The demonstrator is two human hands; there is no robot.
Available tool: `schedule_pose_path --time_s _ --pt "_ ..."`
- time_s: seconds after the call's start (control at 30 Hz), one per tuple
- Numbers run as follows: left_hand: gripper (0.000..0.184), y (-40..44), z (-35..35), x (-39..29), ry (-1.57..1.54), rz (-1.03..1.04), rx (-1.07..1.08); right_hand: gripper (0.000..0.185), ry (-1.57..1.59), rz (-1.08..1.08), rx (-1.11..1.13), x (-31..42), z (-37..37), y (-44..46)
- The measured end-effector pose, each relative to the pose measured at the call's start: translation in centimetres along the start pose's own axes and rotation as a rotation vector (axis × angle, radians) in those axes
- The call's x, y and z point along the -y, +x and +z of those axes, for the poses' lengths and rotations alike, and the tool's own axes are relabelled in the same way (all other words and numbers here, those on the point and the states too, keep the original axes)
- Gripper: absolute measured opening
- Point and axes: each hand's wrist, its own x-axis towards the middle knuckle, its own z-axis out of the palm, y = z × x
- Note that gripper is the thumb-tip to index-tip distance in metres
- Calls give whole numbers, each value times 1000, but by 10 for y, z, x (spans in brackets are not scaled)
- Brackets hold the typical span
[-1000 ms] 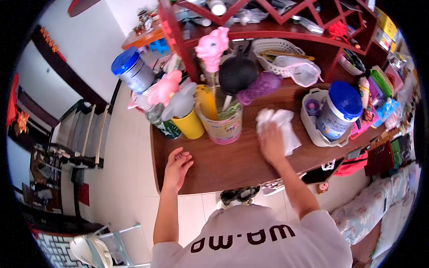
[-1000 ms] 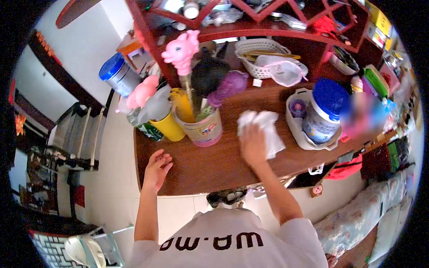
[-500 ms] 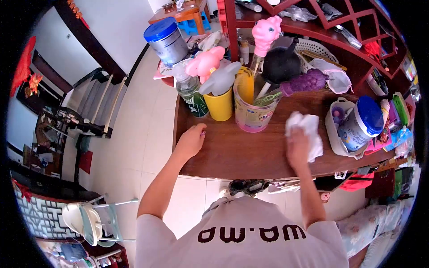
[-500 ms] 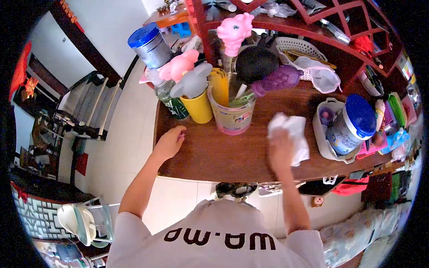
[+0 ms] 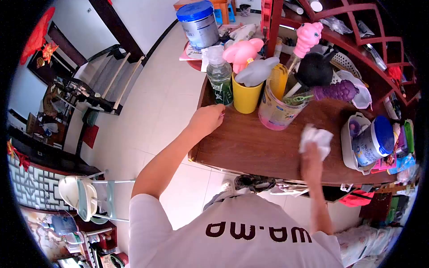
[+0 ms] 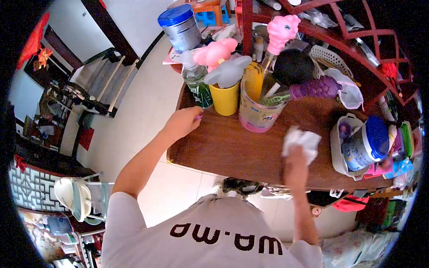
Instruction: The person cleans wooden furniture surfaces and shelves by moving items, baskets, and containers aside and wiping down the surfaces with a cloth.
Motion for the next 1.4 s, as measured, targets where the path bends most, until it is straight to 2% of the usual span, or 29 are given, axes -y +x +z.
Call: schedule_pose_path --time_s 0.03,0.13,0.2,0.27,0.4,0.47,0.57,0.63,0.67,0.73,0.83,0.9,0.97,1.03,1.07,1.13,1.17,1.2,1.27,1.3,1.37,1.4 --pt "20 -1 -10 -3 0 -3 -3 43 3 -114 63 28 3 0" --pt "23 -4 -37 -10 -113 -56 -15 48 133 -268 246 116 4 17" --pt "26 -6 -48 -11 -194 -80 -73 44 248 -424 152 151 22 42" --pt "27 -10 -60 -15 -268 -107 -71 39 300 -490 65 179 47 78" --pt "30 -23 -79 -17 -363 -158 -87 39 282 -378 -73 233 95 131" --pt "28 -32 -86 -12 -416 -187 -80 40 280 -356 -85 246 100 126" --pt "28 -43 -84 0 -451 -188 -122 39 297 -612 118 253 75 84" --pt "28 -44 -77 0 -488 -216 -93 33 498 -669 213 250 64 56" --pt "29 -43 -73 -1 -498 -219 -51 33 493 -664 213 244 61 51" --pt "30 -39 -66 -5 -508 -218 -8 29 431 -849 283 223 53 45" --pt "32 -33 -56 -14 -372 -152 104 28 484 -699 356 168 23 41" --pt "32 -33 -47 -18 -194 -97 96 30 504 -472 357 113 15 37" --pt "30 -35 -34 -16 -149 -27 49 30 422 -291 134 65 -13 43" --pt "28 -35 -26 -21 11 38 84 28 225 -17 -56 34 -10 40" --pt "26 -32 -25 -24 40 82 118 28 213 41 7 32 -11 41" --pt "26 -26 -14 -22 115 141 94 31 137 -3 14 61 12 32" --pt "25 -23 -8 -19 186 182 68 37 118 -145 -48 80 36 20" --pt "25 -20 -2 -18 187 190 65 39 141 -122 163 123 26 21" --pt "25 -12 8 -15 243 78 98 36 383 -436 152 167 29 9" --pt "25 -11 16 -12 247 83 95 32 405 -484 178 181 20 10" --pt "5 -14 28 -8 340 77 -40 29 478 -464 233 170 12 19" --pt "5 -15 28 -11 342 76 -45 28 436 -429 200 155 11 20"
